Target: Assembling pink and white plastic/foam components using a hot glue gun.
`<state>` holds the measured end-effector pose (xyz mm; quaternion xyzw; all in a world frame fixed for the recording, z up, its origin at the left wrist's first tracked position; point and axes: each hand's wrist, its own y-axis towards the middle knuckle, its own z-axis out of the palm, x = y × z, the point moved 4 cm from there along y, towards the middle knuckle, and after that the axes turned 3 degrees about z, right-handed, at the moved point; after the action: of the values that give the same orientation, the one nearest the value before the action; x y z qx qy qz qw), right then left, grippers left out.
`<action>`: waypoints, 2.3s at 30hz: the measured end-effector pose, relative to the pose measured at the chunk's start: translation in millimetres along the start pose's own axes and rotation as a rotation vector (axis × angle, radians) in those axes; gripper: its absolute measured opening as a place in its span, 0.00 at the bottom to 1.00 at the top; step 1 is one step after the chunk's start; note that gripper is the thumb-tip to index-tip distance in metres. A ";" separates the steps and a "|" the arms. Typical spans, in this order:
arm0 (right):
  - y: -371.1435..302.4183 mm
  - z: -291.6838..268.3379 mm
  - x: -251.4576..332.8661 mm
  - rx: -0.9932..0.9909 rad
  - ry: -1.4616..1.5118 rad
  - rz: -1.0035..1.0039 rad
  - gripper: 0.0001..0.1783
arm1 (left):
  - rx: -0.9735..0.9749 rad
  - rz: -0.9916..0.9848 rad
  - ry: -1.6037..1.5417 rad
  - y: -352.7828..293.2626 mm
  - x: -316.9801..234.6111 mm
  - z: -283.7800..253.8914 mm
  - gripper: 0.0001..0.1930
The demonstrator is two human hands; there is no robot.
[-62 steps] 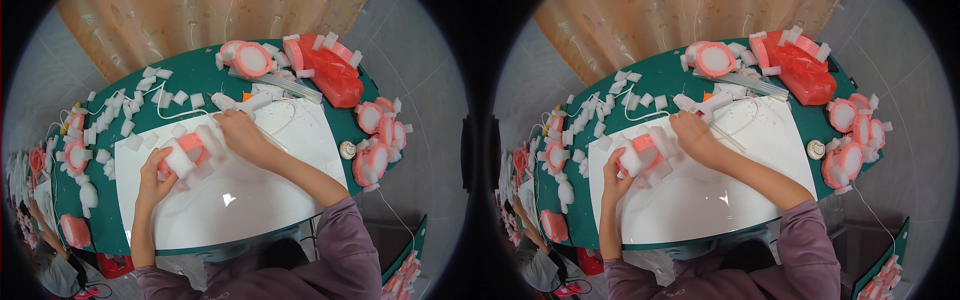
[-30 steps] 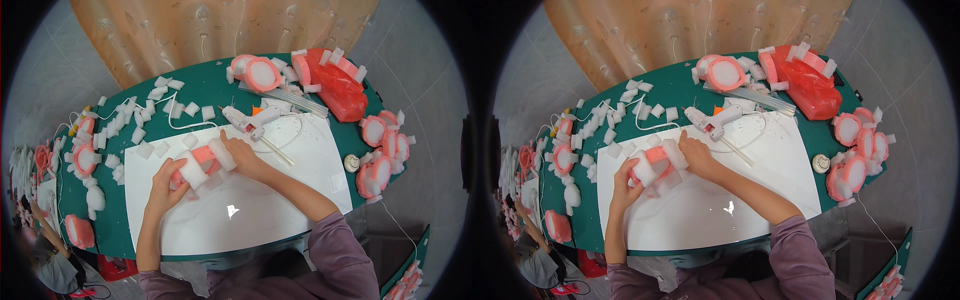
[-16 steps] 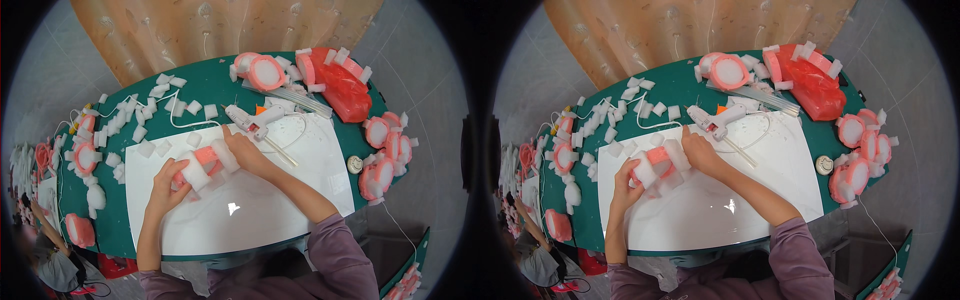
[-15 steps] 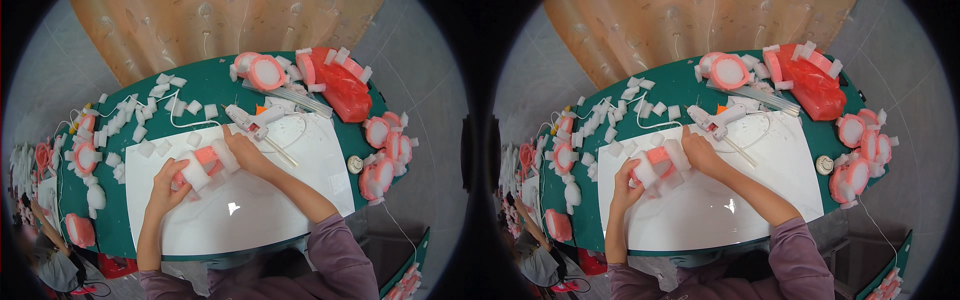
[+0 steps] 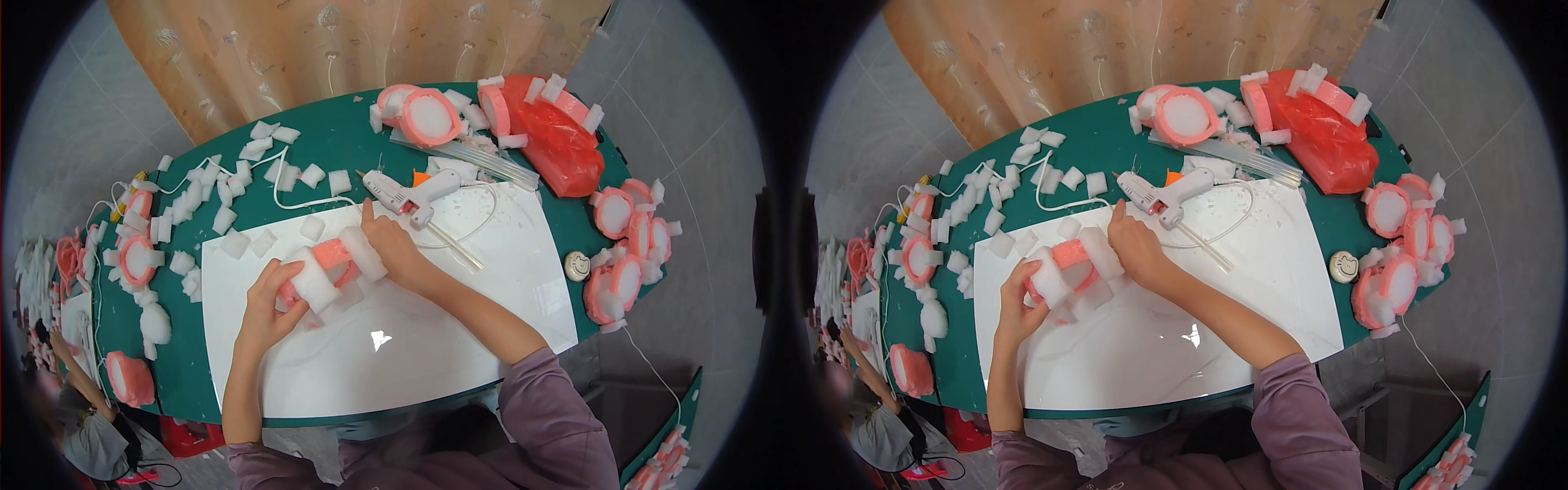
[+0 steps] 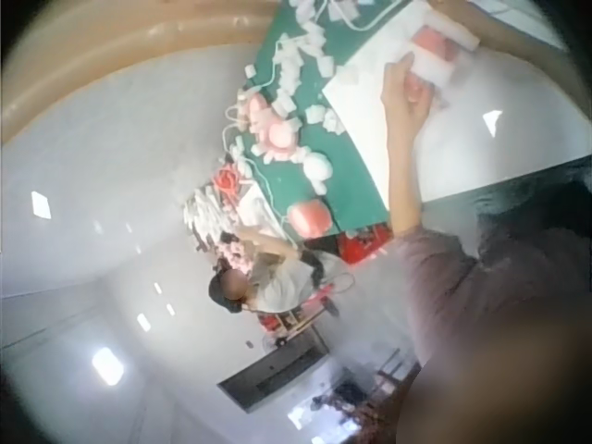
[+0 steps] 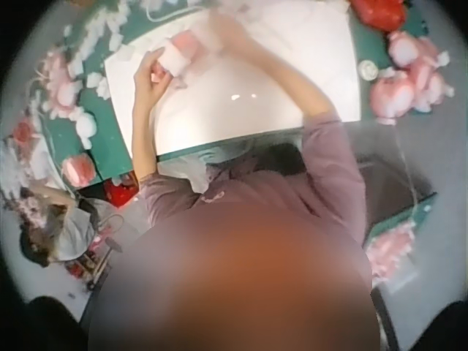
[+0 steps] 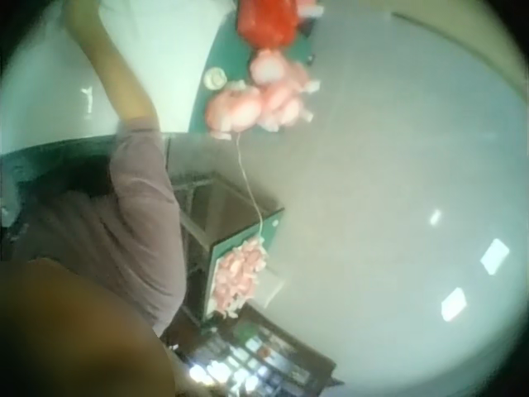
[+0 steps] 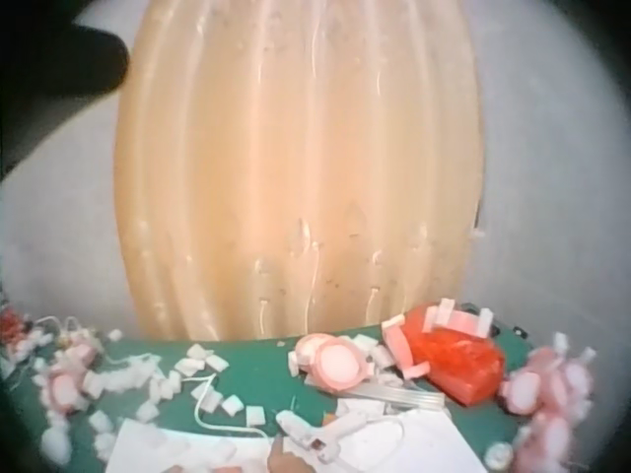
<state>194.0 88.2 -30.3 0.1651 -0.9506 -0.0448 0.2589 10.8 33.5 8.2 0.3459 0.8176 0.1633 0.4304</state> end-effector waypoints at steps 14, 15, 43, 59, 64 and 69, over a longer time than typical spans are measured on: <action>-3.0 17.1 0.6 -0.088 0.010 0.016 0.42 | 0.013 -0.008 -0.009 0.1 -0.8 0.7 0.30; -2.9 17.5 0.5 -0.098 0.045 0.045 0.41 | 0.014 -0.007 -0.012 0.6 -0.6 0.9 0.30; 2.3 -5.7 0.7 -0.146 -0.254 0.047 0.15 | 0.020 0.008 -0.004 0.0 -0.6 1.2 0.31; 3.7 -9.7 4.0 -0.107 -0.334 0.084 0.08 | 0.007 0.006 -0.008 -0.4 -0.5 1.8 0.30; -4.6 -70.4 -1.7 -0.109 -0.098 0.142 0.10 | 0.007 -0.005 -0.001 1.1 -1.4 0.9 0.29; -37.0 -161.8 -65.0 -0.506 0.064 0.089 0.07 | -0.007 -0.027 -0.009 0.3 -3.7 -2.1 0.28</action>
<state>339.6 75.4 71.8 0.0546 -0.9067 -0.2645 0.3238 10.7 31.1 11.9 0.3339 0.8197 0.1588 0.4376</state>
